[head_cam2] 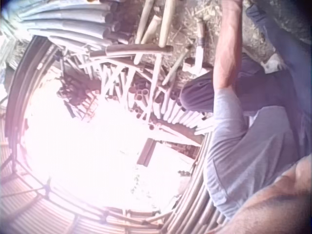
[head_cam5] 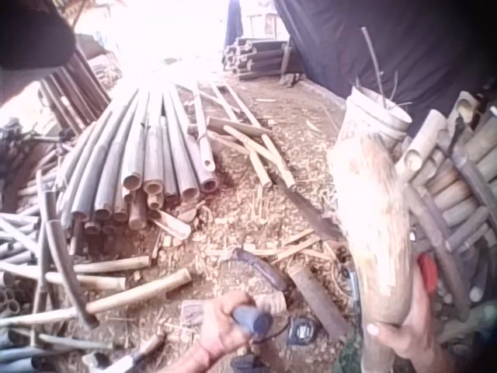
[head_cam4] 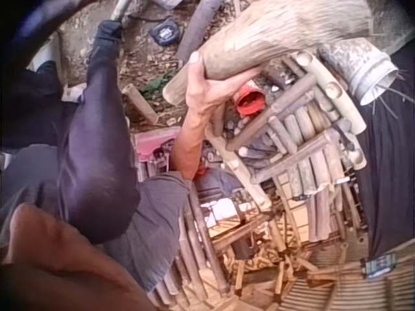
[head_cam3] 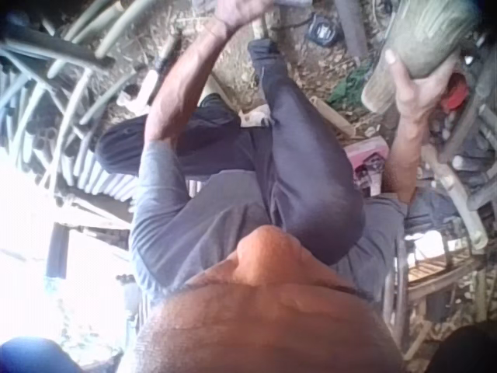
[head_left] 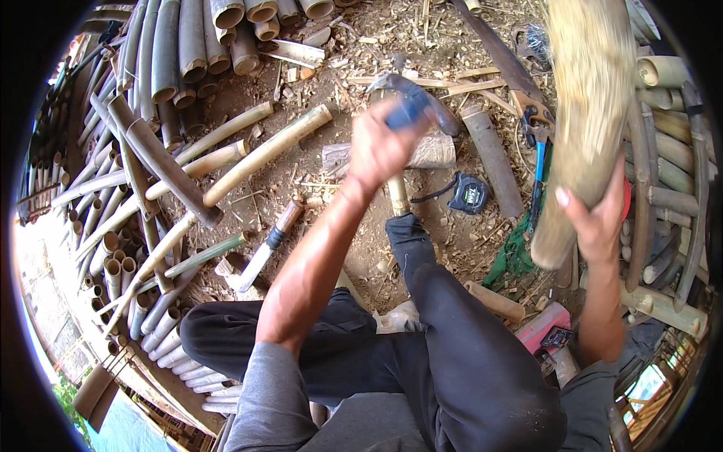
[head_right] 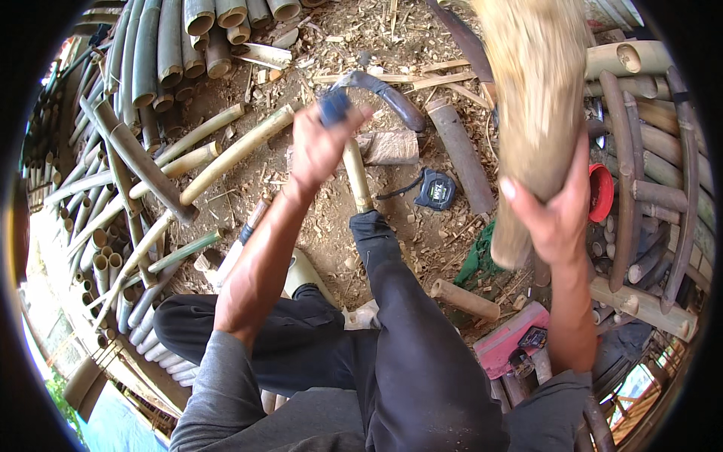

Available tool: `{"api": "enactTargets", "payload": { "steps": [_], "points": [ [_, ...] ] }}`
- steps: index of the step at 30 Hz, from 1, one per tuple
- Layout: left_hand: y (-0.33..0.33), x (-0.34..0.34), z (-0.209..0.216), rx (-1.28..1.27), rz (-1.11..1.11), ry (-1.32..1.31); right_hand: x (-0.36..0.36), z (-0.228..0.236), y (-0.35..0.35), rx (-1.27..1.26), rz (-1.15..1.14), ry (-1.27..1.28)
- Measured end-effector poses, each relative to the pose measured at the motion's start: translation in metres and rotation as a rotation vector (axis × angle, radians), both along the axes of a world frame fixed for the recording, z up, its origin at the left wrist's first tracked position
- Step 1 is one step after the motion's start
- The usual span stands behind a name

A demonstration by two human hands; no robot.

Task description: The person sits on the ground and processes bamboo poles. They use a hammer and a wooden mallet to drive a bamboo piece into a larger pole, then use a knife to trim the edges. The person also uses a wire brush to clean the surface of the bamboo.

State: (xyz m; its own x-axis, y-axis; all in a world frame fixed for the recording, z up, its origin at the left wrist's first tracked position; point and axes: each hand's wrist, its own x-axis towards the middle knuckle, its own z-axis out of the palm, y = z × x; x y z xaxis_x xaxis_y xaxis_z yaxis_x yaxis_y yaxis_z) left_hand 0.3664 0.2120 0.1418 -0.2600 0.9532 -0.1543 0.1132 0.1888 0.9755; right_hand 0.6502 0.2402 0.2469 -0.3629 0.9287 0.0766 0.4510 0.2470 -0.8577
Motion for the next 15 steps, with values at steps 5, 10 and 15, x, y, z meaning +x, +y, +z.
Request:
{"api": "enactTargets", "payload": {
  "steps": [5,10,15],
  "points": [
    [-0.066,0.04,-0.054,0.615,-0.371,0.496,0.059,-0.051,-0.084,-0.149,-0.16,-0.063],
    [-0.067,0.042,-0.066,0.574,-0.436,0.488,0.073,-0.061,-0.138,-0.246,-0.254,0.052],
    [-0.066,0.042,-0.073,0.523,-0.469,0.482,0.065,-0.056,-0.148,-0.311,-0.343,0.158]
  ]
}}
